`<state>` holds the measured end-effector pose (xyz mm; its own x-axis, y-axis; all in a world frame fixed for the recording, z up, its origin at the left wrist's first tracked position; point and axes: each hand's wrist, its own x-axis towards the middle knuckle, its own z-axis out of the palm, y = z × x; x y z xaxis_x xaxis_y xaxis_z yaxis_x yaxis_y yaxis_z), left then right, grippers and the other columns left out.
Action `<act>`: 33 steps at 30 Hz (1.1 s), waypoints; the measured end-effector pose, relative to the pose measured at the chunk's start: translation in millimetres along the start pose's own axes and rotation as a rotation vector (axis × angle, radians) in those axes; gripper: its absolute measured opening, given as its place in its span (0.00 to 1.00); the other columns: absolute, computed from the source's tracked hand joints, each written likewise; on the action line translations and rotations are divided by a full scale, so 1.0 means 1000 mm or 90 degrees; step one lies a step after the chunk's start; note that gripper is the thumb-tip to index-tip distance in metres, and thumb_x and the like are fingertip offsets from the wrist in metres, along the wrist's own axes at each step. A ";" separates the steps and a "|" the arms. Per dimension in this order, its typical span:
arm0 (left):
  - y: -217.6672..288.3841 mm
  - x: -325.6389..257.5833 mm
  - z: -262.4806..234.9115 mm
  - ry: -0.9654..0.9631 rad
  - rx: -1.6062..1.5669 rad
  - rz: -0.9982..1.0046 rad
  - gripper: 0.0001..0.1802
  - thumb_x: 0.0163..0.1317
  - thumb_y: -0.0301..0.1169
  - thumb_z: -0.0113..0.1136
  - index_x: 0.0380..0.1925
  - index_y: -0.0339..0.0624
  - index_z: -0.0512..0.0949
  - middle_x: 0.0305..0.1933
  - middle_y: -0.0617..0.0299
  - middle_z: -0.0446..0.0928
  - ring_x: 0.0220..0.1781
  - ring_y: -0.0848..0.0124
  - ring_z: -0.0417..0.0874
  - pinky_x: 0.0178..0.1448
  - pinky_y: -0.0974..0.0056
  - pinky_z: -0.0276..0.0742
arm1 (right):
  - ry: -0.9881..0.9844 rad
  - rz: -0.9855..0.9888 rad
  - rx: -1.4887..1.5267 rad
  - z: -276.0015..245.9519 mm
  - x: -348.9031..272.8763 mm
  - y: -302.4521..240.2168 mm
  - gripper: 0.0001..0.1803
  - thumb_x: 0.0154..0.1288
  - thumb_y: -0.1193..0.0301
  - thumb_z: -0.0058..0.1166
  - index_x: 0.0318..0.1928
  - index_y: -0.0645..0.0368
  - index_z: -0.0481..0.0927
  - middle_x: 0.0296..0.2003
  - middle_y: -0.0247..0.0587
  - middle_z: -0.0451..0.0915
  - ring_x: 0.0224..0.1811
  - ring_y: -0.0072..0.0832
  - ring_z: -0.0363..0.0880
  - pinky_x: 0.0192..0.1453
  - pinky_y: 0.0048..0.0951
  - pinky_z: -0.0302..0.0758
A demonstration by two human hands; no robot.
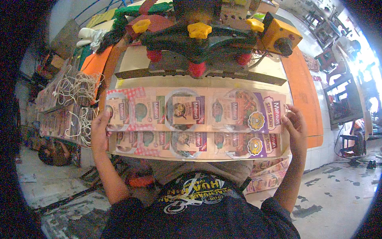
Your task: The person places a long strip of printed packaging paper into an industrial press machine, aligns it, and pulls a lever to feed it through.
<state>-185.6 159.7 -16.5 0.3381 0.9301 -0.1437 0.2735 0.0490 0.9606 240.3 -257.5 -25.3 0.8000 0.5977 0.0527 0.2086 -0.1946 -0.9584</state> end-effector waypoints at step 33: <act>0.043 -0.107 0.147 -0.307 -0.505 0.106 0.22 0.71 0.28 0.58 0.63 0.35 0.69 0.55 0.58 0.79 0.56 0.70 0.81 0.60 0.62 0.79 | -0.061 -0.643 -0.478 0.124 0.007 -0.184 0.20 0.55 0.75 0.66 0.51 0.57 0.83 0.44 0.44 0.81 0.47 0.43 0.80 0.51 0.40 0.76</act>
<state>-78.1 8.8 5.0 0.7028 0.7046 0.0982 -0.4448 0.3275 0.8336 137.4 -121.5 116.6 0.0604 0.7846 0.6171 0.9943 0.0069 -0.1061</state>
